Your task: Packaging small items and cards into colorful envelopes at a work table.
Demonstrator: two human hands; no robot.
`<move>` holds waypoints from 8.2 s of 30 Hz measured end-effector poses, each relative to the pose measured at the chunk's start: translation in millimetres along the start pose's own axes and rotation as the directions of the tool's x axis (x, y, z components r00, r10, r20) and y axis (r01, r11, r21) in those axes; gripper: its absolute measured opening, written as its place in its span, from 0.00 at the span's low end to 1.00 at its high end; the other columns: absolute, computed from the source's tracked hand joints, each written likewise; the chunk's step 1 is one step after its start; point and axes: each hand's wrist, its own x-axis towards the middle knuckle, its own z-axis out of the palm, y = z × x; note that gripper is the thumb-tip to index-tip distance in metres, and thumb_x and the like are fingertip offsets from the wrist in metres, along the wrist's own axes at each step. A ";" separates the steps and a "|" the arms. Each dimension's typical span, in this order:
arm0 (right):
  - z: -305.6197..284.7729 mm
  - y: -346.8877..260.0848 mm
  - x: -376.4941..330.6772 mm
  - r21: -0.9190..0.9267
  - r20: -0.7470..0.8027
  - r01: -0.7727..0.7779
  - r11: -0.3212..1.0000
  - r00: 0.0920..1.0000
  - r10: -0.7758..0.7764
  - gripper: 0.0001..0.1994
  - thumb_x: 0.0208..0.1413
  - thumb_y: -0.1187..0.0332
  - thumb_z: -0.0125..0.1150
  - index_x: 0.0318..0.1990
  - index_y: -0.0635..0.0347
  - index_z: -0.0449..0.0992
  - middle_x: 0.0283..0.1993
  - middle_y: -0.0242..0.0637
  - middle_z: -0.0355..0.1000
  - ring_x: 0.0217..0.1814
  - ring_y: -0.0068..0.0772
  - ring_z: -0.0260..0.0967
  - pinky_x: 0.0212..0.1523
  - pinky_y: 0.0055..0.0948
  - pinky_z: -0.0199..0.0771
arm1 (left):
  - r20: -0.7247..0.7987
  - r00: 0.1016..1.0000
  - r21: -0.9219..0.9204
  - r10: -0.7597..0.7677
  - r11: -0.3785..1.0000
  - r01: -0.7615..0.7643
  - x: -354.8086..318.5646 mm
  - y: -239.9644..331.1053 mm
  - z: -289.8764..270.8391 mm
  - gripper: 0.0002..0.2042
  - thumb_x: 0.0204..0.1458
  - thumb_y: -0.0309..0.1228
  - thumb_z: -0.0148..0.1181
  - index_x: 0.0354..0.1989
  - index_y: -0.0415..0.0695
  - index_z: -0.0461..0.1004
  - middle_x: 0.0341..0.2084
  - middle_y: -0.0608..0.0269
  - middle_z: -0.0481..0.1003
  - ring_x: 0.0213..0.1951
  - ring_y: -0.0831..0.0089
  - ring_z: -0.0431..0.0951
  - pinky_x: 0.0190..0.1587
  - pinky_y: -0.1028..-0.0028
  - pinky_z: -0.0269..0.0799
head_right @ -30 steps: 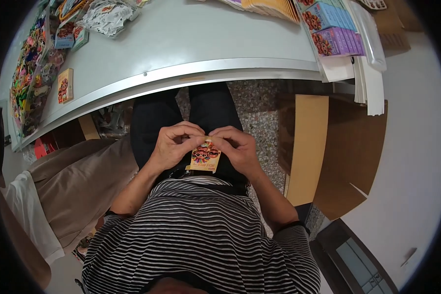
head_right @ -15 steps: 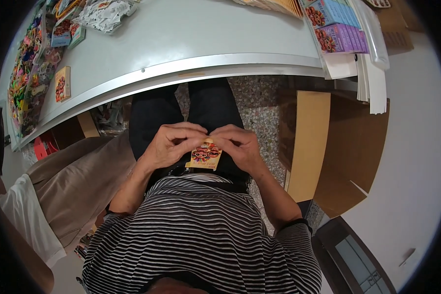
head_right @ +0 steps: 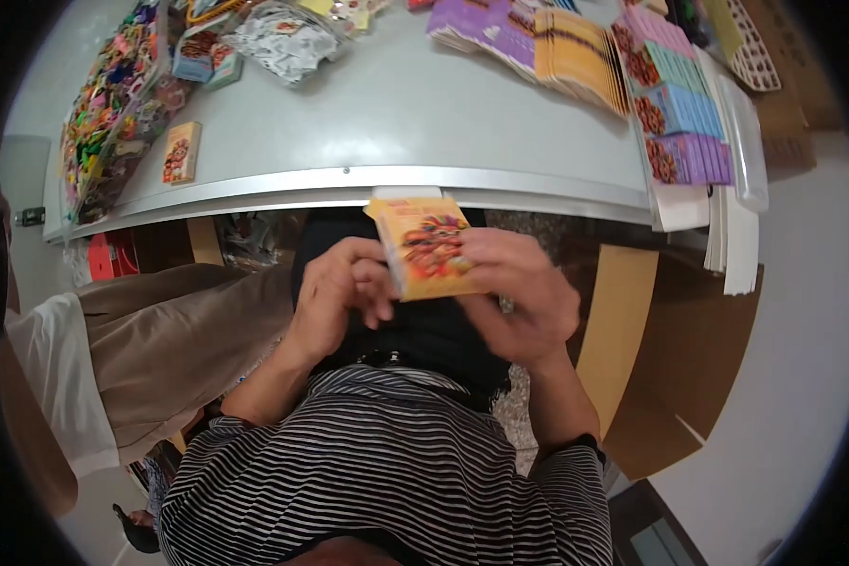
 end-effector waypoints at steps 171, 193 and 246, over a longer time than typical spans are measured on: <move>150.9 201.6 308.0 -0.511 0.621 0.277 0.814 0.773 0.127 0.18 0.62 0.60 0.59 0.50 0.66 0.77 0.46 0.48 0.80 0.46 0.49 0.78 0.47 0.42 0.78 | -0.238 0.903 0.093 0.357 0.934 -0.345 116.2 44.4 -85.7 0.21 0.53 0.22 0.70 0.55 0.31 0.74 0.43 0.54 0.82 0.41 0.74 0.82 0.47 0.74 0.80; 150.8 207.4 304.1 -0.358 0.444 0.428 0.830 0.860 -0.252 0.10 0.55 0.65 0.69 0.38 0.63 0.86 0.34 0.42 0.80 0.29 0.29 0.76 0.35 0.28 0.74 | -0.247 0.897 0.142 0.367 0.929 -0.341 115.8 45.0 -88.4 0.20 0.54 0.20 0.68 0.56 0.29 0.73 0.46 0.51 0.81 0.46 0.71 0.82 0.51 0.73 0.79; 195.5 159.4 313.4 -0.383 0.759 0.277 0.881 0.638 0.129 0.15 0.57 0.66 0.64 0.47 0.68 0.78 0.39 0.51 0.77 0.40 0.48 0.76 0.43 0.42 0.75 | -0.228 0.931 0.025 0.283 0.958 -0.285 111.8 52.1 -90.1 0.20 0.56 0.23 0.69 0.55 0.31 0.73 0.45 0.55 0.81 0.44 0.74 0.82 0.50 0.74 0.80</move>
